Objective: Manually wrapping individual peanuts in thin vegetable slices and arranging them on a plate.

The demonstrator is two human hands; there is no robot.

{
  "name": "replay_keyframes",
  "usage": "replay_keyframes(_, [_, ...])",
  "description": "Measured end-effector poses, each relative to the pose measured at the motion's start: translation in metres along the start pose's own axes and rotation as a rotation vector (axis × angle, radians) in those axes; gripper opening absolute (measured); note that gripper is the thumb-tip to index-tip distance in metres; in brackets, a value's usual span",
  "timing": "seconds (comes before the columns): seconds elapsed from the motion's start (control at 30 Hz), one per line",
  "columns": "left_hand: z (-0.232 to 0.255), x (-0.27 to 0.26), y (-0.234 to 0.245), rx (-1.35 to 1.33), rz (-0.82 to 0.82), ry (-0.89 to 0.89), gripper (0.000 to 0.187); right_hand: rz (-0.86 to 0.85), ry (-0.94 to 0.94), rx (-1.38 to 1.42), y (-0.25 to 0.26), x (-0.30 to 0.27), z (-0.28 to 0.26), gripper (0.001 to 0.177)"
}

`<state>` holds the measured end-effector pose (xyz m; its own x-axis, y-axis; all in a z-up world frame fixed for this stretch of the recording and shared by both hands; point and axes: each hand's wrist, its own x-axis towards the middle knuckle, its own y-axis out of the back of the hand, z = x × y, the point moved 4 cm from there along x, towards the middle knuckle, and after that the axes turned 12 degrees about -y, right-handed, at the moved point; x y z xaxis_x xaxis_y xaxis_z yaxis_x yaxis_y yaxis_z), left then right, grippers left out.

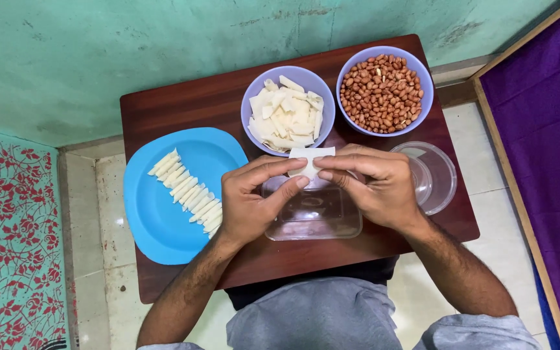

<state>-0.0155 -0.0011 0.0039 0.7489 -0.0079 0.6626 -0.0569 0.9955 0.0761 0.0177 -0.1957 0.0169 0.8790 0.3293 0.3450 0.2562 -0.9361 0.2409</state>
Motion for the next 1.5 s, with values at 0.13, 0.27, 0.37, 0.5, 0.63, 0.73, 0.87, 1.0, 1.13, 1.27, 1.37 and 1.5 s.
replay_keyframes(0.13, [-0.006,-0.008,-0.001,-0.062,0.028,0.046,0.015,0.012,0.037,-0.008,-0.001,-0.006,0.001,0.009])
replay_keyframes(0.27, [-0.011,-0.014,-0.004,-0.084,0.036,0.017,0.012,0.017,0.059,0.007,-0.002,-0.011,0.002,0.007])
replay_keyframes(0.37, [-0.011,-0.018,-0.005,-0.049,0.037,-0.046,0.012,0.028,0.073,-0.003,-0.003,-0.017,0.006,0.007])
replay_keyframes(0.5, [-0.011,-0.018,-0.006,-0.005,0.039,-0.143,0.013,-0.009,0.057,0.061,-0.005,-0.017,0.006,0.011])
replay_keyframes(0.63, [-0.016,-0.023,-0.009,-0.009,0.039,-0.16,0.012,-0.004,0.056,0.058,-0.006,-0.021,0.012,0.009])
replay_keyframes(0.73, [-0.022,-0.029,-0.01,-0.03,0.051,-0.184,0.012,0.005,0.06,0.043,-0.006,-0.022,0.015,0.008])
replay_keyframes(0.87, [-0.026,-0.036,-0.01,-0.043,0.05,-0.159,0.012,0.024,0.076,0.035,-0.008,-0.024,0.016,0.007])
replay_keyframes(1.0, [-0.026,-0.035,-0.01,-0.031,0.046,-0.12,0.014,0.025,0.072,0.038,-0.008,-0.024,0.021,0.006])
replay_keyframes(1.13, [-0.026,-0.034,-0.01,-0.021,0.021,-0.072,0.016,0.013,0.042,0.065,-0.002,-0.025,0.026,0.006])
replay_keyframes(1.27, [-0.028,-0.036,-0.012,-0.091,0.002,-0.029,0.014,0.027,-0.069,0.071,0.003,-0.029,0.037,0.007])
replay_keyframes(1.37, [-0.028,-0.038,-0.015,-0.128,-0.01,0.002,0.015,0.047,-0.104,0.073,0.008,-0.038,0.048,0.005])
replay_keyframes(1.5, [-0.03,-0.038,-0.019,-0.086,-0.042,0.006,0.016,0.052,-0.159,0.139,0.012,-0.046,0.054,0.003])
